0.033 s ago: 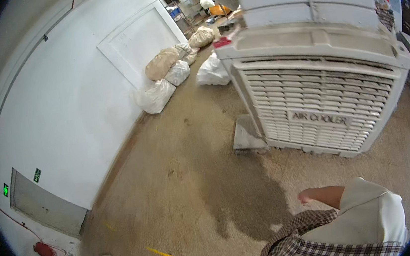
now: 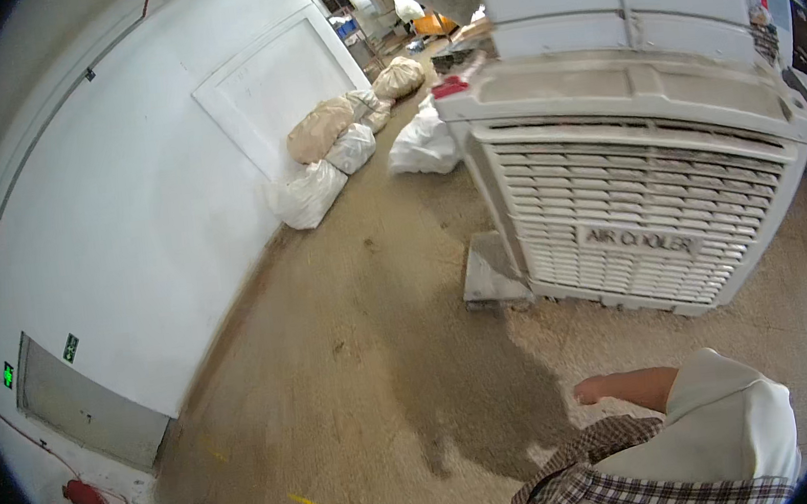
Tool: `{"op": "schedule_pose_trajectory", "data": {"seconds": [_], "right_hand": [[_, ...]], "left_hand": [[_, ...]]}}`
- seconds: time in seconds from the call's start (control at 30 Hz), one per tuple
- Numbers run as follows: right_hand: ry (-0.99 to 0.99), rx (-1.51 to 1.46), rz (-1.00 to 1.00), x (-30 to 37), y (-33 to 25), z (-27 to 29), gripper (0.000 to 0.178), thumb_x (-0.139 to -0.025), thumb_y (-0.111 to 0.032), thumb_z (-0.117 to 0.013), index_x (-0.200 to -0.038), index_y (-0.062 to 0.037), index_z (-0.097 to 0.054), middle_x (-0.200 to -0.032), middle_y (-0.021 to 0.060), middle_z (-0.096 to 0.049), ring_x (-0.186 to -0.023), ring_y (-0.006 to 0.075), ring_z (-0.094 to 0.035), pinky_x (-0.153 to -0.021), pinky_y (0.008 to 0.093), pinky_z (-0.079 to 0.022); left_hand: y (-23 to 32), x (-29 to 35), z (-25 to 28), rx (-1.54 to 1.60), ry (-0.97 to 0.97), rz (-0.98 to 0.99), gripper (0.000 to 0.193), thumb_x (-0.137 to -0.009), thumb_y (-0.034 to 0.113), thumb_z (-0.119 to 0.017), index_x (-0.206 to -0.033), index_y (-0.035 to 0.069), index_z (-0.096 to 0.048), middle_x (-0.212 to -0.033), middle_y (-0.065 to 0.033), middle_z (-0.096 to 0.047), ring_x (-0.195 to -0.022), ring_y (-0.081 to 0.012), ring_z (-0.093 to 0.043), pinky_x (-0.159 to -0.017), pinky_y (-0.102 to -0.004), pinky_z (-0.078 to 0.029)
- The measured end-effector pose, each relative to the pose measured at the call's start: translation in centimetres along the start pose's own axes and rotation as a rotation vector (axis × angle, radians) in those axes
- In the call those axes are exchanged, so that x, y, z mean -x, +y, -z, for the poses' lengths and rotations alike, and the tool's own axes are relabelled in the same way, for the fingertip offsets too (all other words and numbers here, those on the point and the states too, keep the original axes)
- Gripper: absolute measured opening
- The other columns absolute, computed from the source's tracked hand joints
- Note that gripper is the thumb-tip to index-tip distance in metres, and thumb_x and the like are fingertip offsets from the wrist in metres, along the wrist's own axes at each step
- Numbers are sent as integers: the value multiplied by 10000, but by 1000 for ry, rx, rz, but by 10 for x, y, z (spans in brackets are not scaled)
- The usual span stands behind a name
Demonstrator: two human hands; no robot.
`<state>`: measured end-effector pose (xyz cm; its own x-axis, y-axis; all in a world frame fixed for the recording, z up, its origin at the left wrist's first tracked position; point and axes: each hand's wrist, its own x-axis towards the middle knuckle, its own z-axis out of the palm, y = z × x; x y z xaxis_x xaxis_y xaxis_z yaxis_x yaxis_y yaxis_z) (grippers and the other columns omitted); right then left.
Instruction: The person picks up pairs of black and white slippers from a metal pot and a bin, inspects them, and places them on a table or into a bin. The person handles the slippers one pair at a time, turning them over to check the soles before stacking them.
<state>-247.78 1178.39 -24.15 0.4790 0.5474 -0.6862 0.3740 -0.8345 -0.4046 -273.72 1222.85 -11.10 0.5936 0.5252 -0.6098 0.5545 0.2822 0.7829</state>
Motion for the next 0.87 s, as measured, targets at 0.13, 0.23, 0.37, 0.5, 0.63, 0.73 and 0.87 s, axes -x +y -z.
{"op": "schedule_pose_trajectory", "data": {"seconds": [0.13, 0.23, 0.37, 0.5, 0.63, 0.73, 0.87], "right_hand": [[183, -190, 65, -147, -79, 151, 415, -966, -244, -435, -1307, -9, -462, -1282, 166, -506, -1107, 320, -516, -887, 459, -435], [231, -367, -26, -236, -97, 209, 423, -962, -241, -440, -1324, -22, -452, -1311, 175, -491, -1151, 341, -496, -911, 478, -420], [18, -276, -301, -275, -91, 248, 430, -954, -210, -458, -1343, -29, -435, -1326, 185, -483, -1176, 346, -485, -903, 490, -414], [-103, -345, -331, -301, -73, 279, 357, -928, -170, -489, -1241, -2, -527, -1168, 215, -547, -900, 337, -530, -748, 501, -417], [-89, -605, -498, -359, -50, 299, 284, -920, -147, -497, -1129, 13, -605, -1042, 205, -590, -730, 320, -504, -663, 511, -383], [-184, -551, -521, -424, -30, 323, 279, -931, -164, -492, -1116, 7, -612, -1048, 200, -597, -771, 318, -527, -692, 515, -400], [-155, -462, -453, -572, 2, 406, 277, -944, -186, -485, -1098, -1, -622, -1057, 193, -605, -825, 314, -559, -731, 520, -423]], "left_hand": [[92, -148, -18, -34, -62, -1, 542, -948, 284, -503, -1408, 73, -308, -1328, -151, -476, -1197, -339, -478, -957, -466, -446], [169, -265, -14, -111, -111, -16, 549, -948, 288, -503, -1411, 74, -303, -1339, -152, -466, -1211, -338, -467, -967, -470, -437], [290, -396, -20, -221, -160, -43, 557, -947, 293, -504, -1416, 77, -296, -1354, -152, -453, -1229, -337, -451, -980, -475, -426], [410, -523, -34, -369, -198, -101, 566, -946, 298, -505, -1420, 79, -289, -1368, -153, -439, -1247, -336, -436, -993, -481, -415], [499, -668, -58, -529, -232, -180, 575, -945, 303, -506, -1425, 82, -282, -1383, -153, -426, -1266, -335, -420, -1005, -486, -403], [557, -776, -76, -705, -228, -278, 581, -944, 307, -506, -1428, 83, -276, -1394, -154, -416, -1280, -334, -408, -1015, -490, -395], [656, -890, -90, -950, -248, -440, 588, -943, 311, -507, -1432, 85, -271, -1405, -154, -407, -1294, -334, -397, -1025, -494, -386]]}}
